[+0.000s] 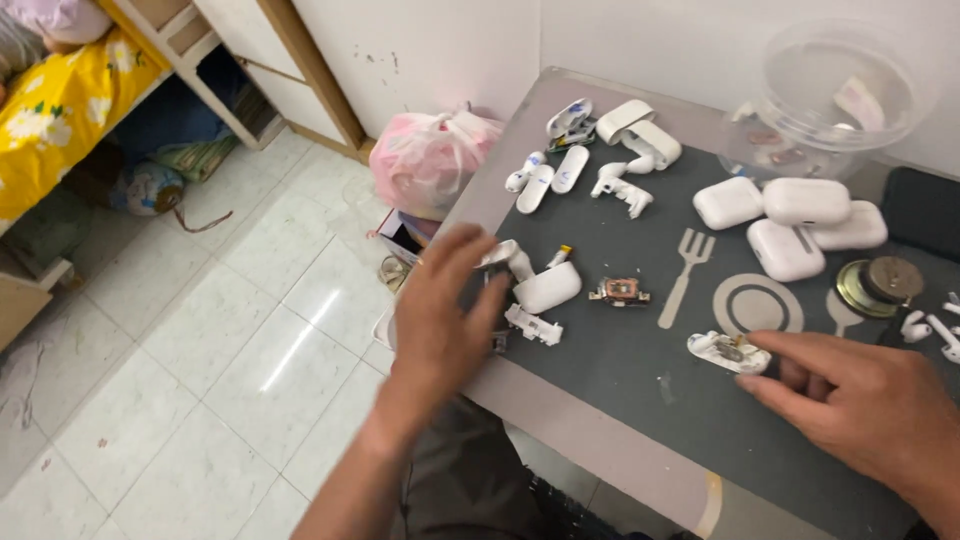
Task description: Sorting and arranging various internal and external components of wireless earbuds on a repair mat for inspection or assembly.
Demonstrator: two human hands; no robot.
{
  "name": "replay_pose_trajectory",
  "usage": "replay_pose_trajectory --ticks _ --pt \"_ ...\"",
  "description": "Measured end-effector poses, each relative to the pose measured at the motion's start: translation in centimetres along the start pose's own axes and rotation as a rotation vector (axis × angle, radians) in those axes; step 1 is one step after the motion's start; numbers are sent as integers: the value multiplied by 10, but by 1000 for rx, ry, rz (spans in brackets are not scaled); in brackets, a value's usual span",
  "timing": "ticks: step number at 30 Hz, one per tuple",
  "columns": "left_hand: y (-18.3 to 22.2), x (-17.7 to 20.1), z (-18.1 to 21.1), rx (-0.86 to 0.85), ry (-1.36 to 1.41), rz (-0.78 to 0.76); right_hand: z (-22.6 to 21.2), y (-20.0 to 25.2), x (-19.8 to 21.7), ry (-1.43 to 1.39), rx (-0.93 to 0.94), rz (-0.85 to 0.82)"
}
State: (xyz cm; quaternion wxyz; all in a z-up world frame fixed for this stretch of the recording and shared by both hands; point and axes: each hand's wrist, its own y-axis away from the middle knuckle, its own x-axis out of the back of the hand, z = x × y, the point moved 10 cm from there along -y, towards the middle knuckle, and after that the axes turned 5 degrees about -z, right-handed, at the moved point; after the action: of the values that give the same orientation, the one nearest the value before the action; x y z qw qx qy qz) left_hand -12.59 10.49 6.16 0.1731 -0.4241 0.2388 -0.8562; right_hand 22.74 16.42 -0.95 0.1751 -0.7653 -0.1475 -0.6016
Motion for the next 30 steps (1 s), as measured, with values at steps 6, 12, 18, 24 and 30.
replay_pose_trajectory --ticks 6,12,18,24,30 --pt "-27 -28 -31 163 156 -310 2 -5 -3 74 -127 -168" --pt "-33 -32 -35 234 218 -273 -11 -4 9 -88 8 7" --pt "-41 -33 -44 350 273 -269 -3 -3 3 -71 -59 -25" --pt "-59 -34 -37 280 119 -353 -4 -4 3 -66 -40 -21" --pt "-89 -51 -25 400 63 -542 0 -7 -3 -46 -35 -55"
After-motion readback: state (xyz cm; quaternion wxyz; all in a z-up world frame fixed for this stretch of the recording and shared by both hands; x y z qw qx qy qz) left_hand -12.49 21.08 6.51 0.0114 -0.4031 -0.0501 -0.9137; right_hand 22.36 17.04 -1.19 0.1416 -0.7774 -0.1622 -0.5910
